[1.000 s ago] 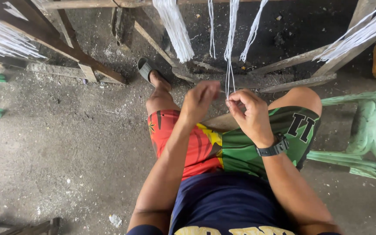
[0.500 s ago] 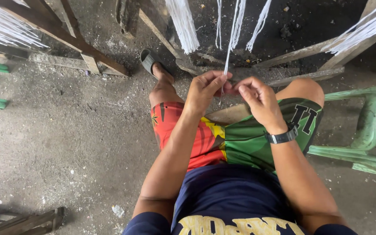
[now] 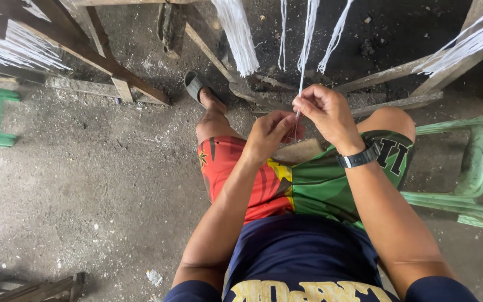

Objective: Organizing and hanging candle wicks on a wooden rack for drying or further processing.

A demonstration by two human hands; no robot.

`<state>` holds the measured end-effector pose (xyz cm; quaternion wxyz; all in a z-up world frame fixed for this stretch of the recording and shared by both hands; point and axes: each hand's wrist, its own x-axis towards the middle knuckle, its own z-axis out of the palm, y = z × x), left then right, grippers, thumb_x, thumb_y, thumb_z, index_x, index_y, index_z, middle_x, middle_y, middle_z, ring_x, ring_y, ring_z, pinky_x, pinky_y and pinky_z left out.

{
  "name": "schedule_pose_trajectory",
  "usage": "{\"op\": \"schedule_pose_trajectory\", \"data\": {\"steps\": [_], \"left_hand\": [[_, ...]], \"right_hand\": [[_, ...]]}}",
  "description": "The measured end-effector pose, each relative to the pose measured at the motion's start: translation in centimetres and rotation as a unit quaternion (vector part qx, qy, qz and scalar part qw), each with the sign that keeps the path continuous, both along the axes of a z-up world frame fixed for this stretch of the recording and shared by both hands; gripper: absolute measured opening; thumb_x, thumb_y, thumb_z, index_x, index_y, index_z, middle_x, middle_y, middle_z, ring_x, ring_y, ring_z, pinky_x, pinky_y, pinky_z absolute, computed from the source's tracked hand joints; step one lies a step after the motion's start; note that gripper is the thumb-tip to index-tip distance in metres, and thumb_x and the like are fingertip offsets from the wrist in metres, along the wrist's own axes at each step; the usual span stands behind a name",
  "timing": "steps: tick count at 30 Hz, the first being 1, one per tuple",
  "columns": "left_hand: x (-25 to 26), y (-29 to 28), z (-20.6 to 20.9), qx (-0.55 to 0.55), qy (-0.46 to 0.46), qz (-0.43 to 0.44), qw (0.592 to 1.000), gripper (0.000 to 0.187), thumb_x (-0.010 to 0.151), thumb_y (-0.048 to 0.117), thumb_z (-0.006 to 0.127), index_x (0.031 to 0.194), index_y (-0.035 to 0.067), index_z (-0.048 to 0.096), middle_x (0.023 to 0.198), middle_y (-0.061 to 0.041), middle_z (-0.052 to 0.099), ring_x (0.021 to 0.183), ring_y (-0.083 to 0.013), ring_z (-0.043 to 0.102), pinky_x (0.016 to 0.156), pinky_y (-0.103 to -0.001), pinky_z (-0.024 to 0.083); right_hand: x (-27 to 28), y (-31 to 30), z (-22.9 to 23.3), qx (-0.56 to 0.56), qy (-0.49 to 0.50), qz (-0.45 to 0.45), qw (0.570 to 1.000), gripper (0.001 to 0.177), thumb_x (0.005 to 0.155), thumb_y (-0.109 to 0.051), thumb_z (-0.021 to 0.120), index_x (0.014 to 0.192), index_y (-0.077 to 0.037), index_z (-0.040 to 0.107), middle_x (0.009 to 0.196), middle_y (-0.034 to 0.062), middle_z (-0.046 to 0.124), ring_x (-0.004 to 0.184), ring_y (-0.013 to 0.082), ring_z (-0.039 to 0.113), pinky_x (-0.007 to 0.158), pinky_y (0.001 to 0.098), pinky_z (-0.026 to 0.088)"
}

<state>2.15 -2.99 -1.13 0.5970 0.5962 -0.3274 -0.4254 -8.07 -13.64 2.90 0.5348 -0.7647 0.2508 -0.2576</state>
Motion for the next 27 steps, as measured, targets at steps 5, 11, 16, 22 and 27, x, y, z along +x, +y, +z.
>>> {"op": "schedule_pose_trajectory", "data": {"steps": [5, 11, 16, 22, 27], "left_hand": [[-0.7, 1.0, 0.3, 0.01, -0.046, -0.035, 0.998, 0.021, 0.083, 0.019, 0.056, 0.091, 0.0, 0.061, 0.067, -0.014, 0.061, 0.065, -0.0194, 0.061, 0.058, -0.027, 0.051], [-1.2, 2.7, 0.7, 0.028, -0.103, -0.04, 0.994, 0.015, 0.084, 0.017, 0.056, 0.084, 0.002, 0.06, 0.061, -0.009, 0.06, 0.06, -0.0159, 0.061, 0.055, -0.024, 0.049], [-1.5, 3.6, -0.1, 0.002, -0.203, -0.01, 0.979, 0.014, 0.085, 0.013, 0.052, 0.08, 0.002, 0.058, 0.058, -0.01, 0.057, 0.055, -0.02, 0.059, 0.05, -0.026, 0.046], [-1.9, 4.1, -1.4, 0.023, -0.276, -0.003, 0.961, 0.014, 0.083, 0.018, 0.053, 0.078, 0.004, 0.055, 0.055, -0.011, 0.056, 0.054, -0.0276, 0.059, 0.047, -0.032, 0.045], [-2.1, 3.4, -0.2, 0.021, -0.239, 0.023, 0.971, 0.018, 0.085, 0.02, 0.051, 0.09, 0.005, 0.06, 0.065, -0.016, 0.058, 0.06, -0.0305, 0.059, 0.051, -0.036, 0.044]], "right_hand": [[-0.3, -0.1, -0.9, 0.025, -0.019, -0.015, 0.999, 0.009, 0.086, -0.016, 0.061, 0.082, -0.008, 0.06, 0.057, 0.0032, 0.056, 0.053, 0.0045, 0.049, 0.049, 0.0189, 0.039], [0.0, -0.4, -2.3, 0.034, -0.04, -0.016, 0.998, 0.011, 0.087, -0.016, 0.059, 0.081, -0.006, 0.059, 0.058, 0.0047, 0.058, 0.052, 0.0079, 0.051, 0.05, 0.0198, 0.043], [0.0, -0.5, -2.8, 0.032, -0.048, -0.021, 0.998, 0.013, 0.089, -0.017, 0.057, 0.082, -0.006, 0.058, 0.058, 0.0043, 0.058, 0.052, 0.0077, 0.052, 0.051, 0.0201, 0.044], [0.2, -0.4, -2.8, 0.019, -0.057, -0.017, 0.998, 0.013, 0.09, -0.016, 0.056, 0.082, -0.005, 0.057, 0.058, 0.0058, 0.057, 0.05, 0.0084, 0.049, 0.049, 0.0205, 0.043], [-0.4, 0.0, -1.8, 0.066, -0.066, 0.01, 0.996, 0.011, 0.086, -0.013, 0.058, 0.083, -0.003, 0.056, 0.06, 0.0065, 0.057, 0.054, 0.0068, 0.05, 0.051, 0.0198, 0.044]]}}
